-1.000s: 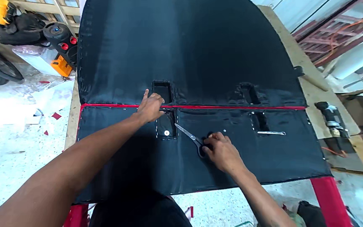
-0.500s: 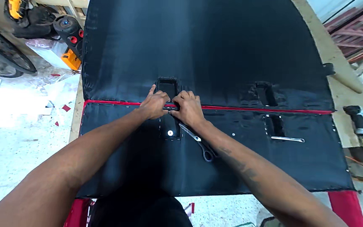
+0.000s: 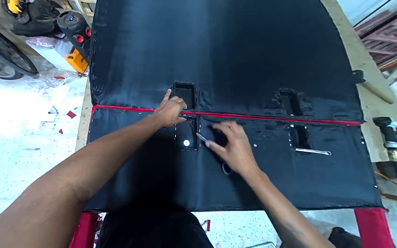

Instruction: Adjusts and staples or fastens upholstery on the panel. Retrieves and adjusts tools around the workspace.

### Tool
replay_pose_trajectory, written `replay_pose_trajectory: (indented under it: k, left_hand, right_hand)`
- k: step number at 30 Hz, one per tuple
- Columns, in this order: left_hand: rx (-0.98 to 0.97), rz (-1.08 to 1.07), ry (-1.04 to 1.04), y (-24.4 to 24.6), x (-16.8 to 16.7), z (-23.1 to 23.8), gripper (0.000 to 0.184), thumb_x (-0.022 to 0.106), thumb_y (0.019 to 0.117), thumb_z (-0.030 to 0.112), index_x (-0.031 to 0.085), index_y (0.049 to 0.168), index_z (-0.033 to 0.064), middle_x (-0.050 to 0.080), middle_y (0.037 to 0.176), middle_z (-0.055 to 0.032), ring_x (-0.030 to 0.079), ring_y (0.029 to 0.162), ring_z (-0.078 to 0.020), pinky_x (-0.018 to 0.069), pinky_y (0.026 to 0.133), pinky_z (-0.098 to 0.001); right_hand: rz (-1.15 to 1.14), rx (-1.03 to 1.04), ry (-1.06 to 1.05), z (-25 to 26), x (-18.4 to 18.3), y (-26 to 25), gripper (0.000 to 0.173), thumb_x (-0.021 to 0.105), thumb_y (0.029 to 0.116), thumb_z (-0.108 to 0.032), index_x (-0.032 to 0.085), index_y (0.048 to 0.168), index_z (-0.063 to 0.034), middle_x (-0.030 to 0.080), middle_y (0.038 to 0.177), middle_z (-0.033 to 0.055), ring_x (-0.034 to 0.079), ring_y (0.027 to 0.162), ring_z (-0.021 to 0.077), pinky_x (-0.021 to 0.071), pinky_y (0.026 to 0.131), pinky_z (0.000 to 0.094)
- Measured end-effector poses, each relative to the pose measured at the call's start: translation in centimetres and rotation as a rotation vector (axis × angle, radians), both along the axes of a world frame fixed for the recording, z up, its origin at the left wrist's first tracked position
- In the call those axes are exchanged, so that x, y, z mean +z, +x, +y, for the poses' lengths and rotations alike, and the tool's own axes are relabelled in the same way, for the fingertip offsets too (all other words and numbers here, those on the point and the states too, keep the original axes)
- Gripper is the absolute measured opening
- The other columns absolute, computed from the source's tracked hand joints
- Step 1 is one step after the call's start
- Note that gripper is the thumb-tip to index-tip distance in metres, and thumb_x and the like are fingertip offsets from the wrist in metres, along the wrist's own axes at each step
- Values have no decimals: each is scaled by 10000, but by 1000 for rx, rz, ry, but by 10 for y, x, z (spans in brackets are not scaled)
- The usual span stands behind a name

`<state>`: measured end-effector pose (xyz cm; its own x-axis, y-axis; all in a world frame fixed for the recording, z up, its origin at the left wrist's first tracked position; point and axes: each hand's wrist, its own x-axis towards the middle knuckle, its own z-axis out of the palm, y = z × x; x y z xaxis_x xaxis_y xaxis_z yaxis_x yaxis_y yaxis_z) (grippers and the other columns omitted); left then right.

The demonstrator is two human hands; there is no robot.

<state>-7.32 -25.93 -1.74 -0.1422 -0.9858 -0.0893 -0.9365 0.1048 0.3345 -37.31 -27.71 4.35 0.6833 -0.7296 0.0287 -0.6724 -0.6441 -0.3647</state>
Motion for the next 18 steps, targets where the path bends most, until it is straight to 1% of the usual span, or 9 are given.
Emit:
replay_pose_trajectory:
  k: [1, 4, 6, 8, 9, 11, 13, 16, 18]
  left_hand:
    - [6, -9, 10, 1, 2, -1, 450, 705, 881, 484, 676, 1220, 190, 659, 1286, 39, 518, 1348, -175, 51, 1250, -644]
    - [6, -46, 43, -5, 4, -2, 462, 706, 874, 477, 673, 1222, 175, 655, 1291, 23, 519, 1350, -192, 69, 1245, -649]
    - [30, -65, 80, -5, 14, 0, 569, 742, 852, 526, 650, 1284, 166, 624, 1366, 0, 480, 1400, -221, 110, 1224, -690]
    - [66, -72, 58, -9, 33, 16, 809, 795, 802, 577, 551, 1444, 150, 533, 1493, -55, 403, 1466, -294, 201, 1183, -737]
    - [71, -63, -7, -18, 41, 23, 825, 810, 799, 545, 529, 1472, 159, 525, 1495, -73, 410, 1453, -321, 286, 1160, -706]
    - [8, -6, -105, -41, 48, 40, 571, 818, 831, 395, 652, 1334, 181, 617, 1320, -96, 540, 1279, -336, 468, 1014, -593]
    - [-89, -10, 44, -66, 41, 58, 332, 756, 906, 313, 729, 1211, 185, 696, 1188, -71, 647, 1139, -309, 553, 936, -560]
    - [-160, -101, 199, -86, 36, 62, 174, 664, 960, 232, 746, 1101, 169, 730, 1100, -66, 701, 1016, -307, 574, 838, -577]
    - [-189, -162, 213, -90, 39, 59, 133, 662, 955, 201, 748, 1044, 152, 727, 1049, -82, 704, 967, -313, 577, 796, -577]
  right_hand:
    - [37, -11, 13, 11, -7, -20, 551, 714, 849, -629, 680, 1291, -302, 622, 1270, -16, 574, 1192, 229, 514, 953, 516]
    - [96, -87, 55, 35, -33, -73, 345, 702, 906, -453, 731, 1205, -283, 673, 1139, -10, 621, 1093, 220, 545, 900, 478]
    - [72, -125, 76, 38, -40, -89, 331, 699, 904, -439, 733, 1180, -260, 672, 1107, -12, 626, 1078, 201, 552, 902, 453]
    - [21, -164, 110, 43, -37, -100, 359, 726, 907, -463, 737, 1201, -259, 682, 1130, -19, 630, 1104, 172, 554, 942, 433]
    - [-5, -199, 114, 42, -34, -108, 366, 728, 914, -461, 735, 1218, -259, 683, 1145, -24, 632, 1111, 155, 555, 953, 422]
    - [-78, -277, 78, 33, -32, -122, 302, 711, 952, -377, 735, 1213, -227, 697, 1126, -8, 666, 1057, 152, 585, 923, 429]
    - [-95, -372, 38, 15, -27, -130, 267, 682, 987, -279, 723, 1234, -186, 706, 1152, 47, 691, 1051, 208, 590, 918, 496]
    - [-25, -429, 12, -19, -27, -130, 298, 671, 990, -204, 693, 1285, -163, 690, 1179, 124, 686, 1055, 317, 569, 889, 595]
    - [18, -407, 11, -31, -32, -126, 257, 697, 962, -155, 731, 1217, -146, 693, 1135, 139, 691, 1013, 342, 571, 851, 610]
